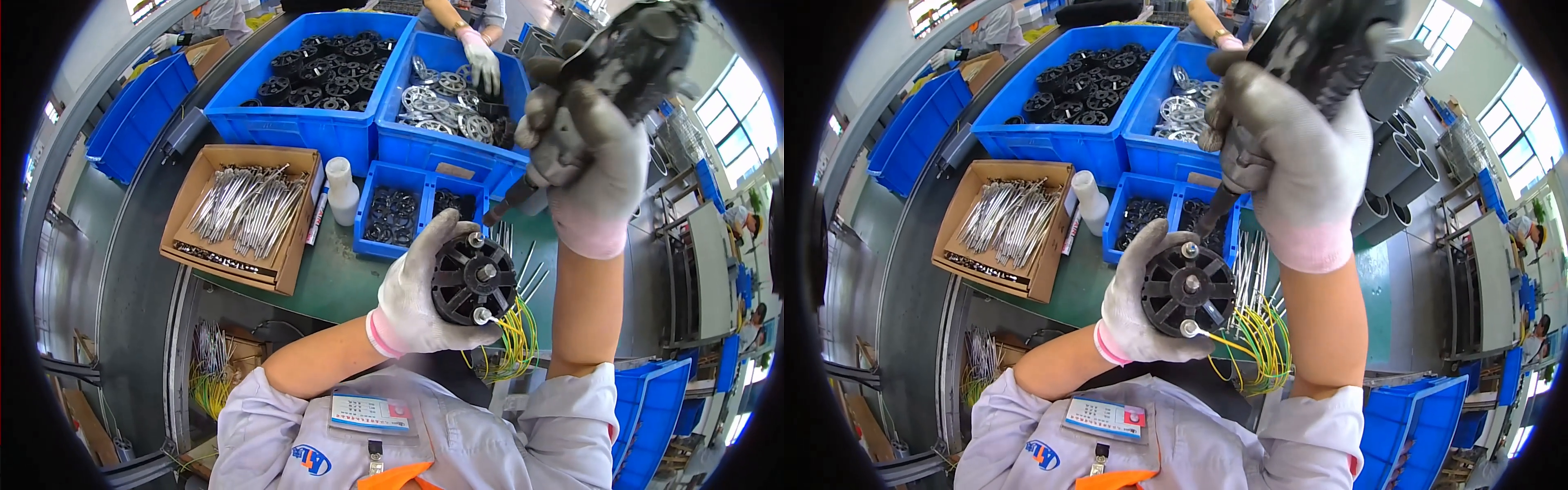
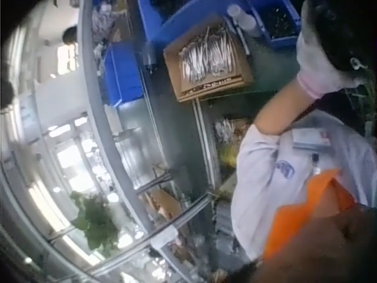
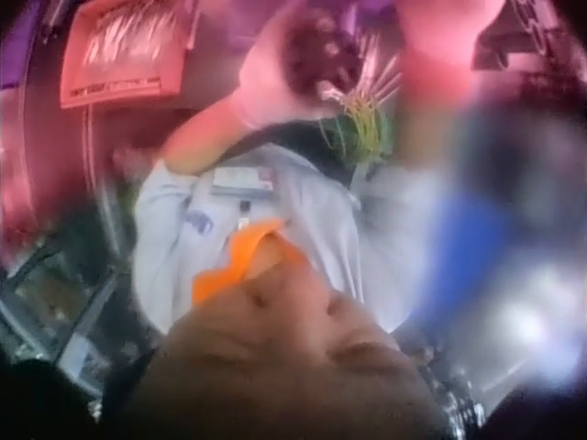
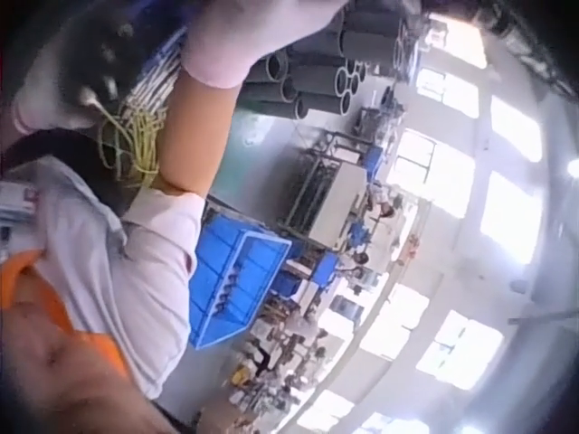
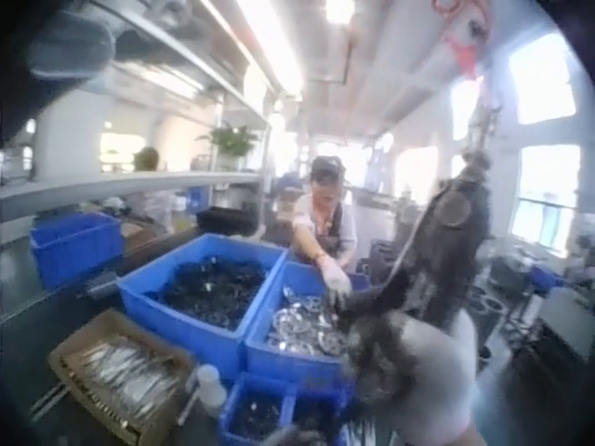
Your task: The person assembles electric motors by inserting a rotor into a housing, attaching an end cap, inserting bolts, and tightening them with an electric screwdriver before setting the assembled motor aside.
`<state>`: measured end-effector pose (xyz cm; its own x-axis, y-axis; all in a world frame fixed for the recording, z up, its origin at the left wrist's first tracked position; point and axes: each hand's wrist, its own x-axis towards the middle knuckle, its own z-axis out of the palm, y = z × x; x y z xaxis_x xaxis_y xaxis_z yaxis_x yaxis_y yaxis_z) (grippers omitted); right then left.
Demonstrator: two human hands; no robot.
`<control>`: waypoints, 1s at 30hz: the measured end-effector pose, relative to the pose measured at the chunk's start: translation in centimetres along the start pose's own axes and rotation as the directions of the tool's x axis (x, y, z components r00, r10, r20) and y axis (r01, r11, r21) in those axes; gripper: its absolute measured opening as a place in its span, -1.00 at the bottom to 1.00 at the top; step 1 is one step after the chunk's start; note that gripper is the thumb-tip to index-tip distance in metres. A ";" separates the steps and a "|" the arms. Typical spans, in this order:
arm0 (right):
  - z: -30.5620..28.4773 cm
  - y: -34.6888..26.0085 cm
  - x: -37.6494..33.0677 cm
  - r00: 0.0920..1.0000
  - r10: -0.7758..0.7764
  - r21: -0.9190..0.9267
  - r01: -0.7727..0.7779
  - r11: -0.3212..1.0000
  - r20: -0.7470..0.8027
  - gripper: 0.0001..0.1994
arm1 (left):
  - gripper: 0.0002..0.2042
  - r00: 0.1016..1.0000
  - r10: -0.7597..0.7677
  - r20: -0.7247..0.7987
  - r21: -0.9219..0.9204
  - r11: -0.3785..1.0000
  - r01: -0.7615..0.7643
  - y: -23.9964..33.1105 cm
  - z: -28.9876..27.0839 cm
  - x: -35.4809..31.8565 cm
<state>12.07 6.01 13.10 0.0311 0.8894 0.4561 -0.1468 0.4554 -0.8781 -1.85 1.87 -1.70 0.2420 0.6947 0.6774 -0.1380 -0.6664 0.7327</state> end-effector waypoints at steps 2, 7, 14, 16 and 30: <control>0.9 -0.2 -0.7 0.998 -0.058 -0.006 0.058 0.998 -0.023 -0.56 | 0.18 1.000 0.027 -0.013 0.047 0.999 -0.027 -0.1 -0.2 0.0; 1.4 -0.7 -1.2 0.996 -0.068 -0.146 0.075 0.986 0.052 -0.61 | 0.18 1.000 -0.015 0.007 0.065 0.998 0.014 0.3 -0.3 0.1; 2.0 -0.2 -1.3 0.998 -0.052 -0.270 0.060 0.961 0.037 -0.67 | 0.16 1.000 -0.028 -0.011 0.068 0.997 0.029 0.4 -0.1 0.0; 1.8 -0.2 -1.3 0.995 -0.077 -0.252 0.092 0.963 0.070 -0.67 | 0.16 0.999 -0.038 -0.007 0.077 0.996 0.038 0.3 -0.1 0.0; 1.8 -2.8 -1.3 0.955 -0.256 0.310 0.202 0.929 0.146 -0.50 | 0.13 0.987 -0.158 -0.018 0.154 0.975 0.158 -0.1 -0.3 1.9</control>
<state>10.66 3.45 15.23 -0.0773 0.7273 0.6819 -0.4370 0.5901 -0.6789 -1.66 3.32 -0.41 0.2430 0.7959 0.5546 0.0521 -0.5816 0.8118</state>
